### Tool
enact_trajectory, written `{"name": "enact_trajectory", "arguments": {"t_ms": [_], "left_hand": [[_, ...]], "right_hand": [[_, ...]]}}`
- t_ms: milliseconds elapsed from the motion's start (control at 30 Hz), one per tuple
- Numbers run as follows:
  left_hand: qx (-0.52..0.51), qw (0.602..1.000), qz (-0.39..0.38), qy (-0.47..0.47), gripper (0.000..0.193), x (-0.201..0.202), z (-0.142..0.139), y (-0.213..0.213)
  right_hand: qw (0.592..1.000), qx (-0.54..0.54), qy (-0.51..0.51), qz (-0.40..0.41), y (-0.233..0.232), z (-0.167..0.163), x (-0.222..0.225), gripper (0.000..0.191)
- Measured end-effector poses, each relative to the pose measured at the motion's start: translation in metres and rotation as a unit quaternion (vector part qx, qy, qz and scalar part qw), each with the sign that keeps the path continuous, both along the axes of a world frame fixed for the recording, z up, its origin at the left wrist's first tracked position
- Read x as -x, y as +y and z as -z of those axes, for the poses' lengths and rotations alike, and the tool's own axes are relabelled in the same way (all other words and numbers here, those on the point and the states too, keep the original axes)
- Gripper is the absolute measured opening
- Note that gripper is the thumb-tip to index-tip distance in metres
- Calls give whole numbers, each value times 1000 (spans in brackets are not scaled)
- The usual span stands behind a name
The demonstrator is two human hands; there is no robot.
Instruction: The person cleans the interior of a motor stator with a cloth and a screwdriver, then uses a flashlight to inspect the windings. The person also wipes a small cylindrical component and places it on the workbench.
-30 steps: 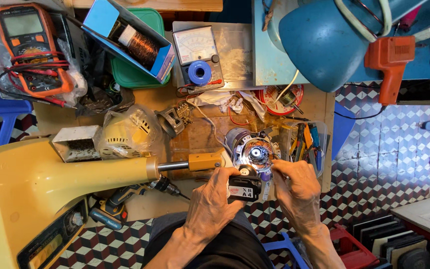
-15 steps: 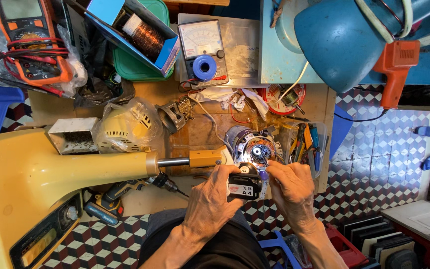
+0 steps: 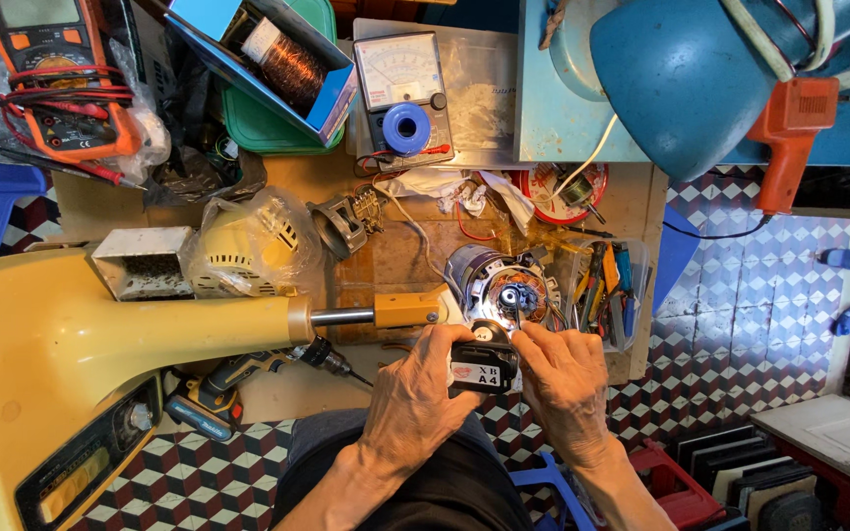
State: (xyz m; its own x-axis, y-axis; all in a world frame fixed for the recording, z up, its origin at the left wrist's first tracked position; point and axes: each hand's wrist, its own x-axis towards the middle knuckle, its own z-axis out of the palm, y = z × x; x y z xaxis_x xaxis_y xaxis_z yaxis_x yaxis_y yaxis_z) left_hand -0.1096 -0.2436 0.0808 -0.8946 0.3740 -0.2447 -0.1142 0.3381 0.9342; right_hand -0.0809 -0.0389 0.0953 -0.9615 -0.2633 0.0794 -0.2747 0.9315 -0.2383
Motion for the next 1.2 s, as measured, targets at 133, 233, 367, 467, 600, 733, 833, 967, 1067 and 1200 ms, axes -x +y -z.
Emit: {"name": "enact_trajectory", "arguments": {"t_ms": [133,233,367,467,600,733,833,967,1067,1200], "left_hand": [[-6,1000,0,8,54,-1,0,1],[-5,1000,-2,5,54,-1,1,0],[9,1000,-2,4,53,0,2,-2],[6,1000,-2,1,53,1,2,-1],[8,1000,-2,1,55,2,2,-2],[-5,1000,-3,-1,54,0,1,-2],[-7,1000,-3,5,54,0,1,-1],[2,1000,0,9,58,0,-1,-2],[26,999,22,-2,58,2,-5,-3],[36,998,41,6,58,9,-7,-5]], "right_hand": [[1000,20,5,14,1,1,1,37],[998,50,22,24,3,4,1,35],[994,87,43,46,7,9,5,26],[992,99,48,59,7,11,8,24],[991,95,63,66,7,7,7,25],[995,75,50,46,8,7,5,25],[994,84,38,54,13,7,6,23],[984,106,-29,141,20,-2,10,23],[985,95,-21,142,20,-11,16,21],[987,110,-20,114,16,-19,27,22]]}}
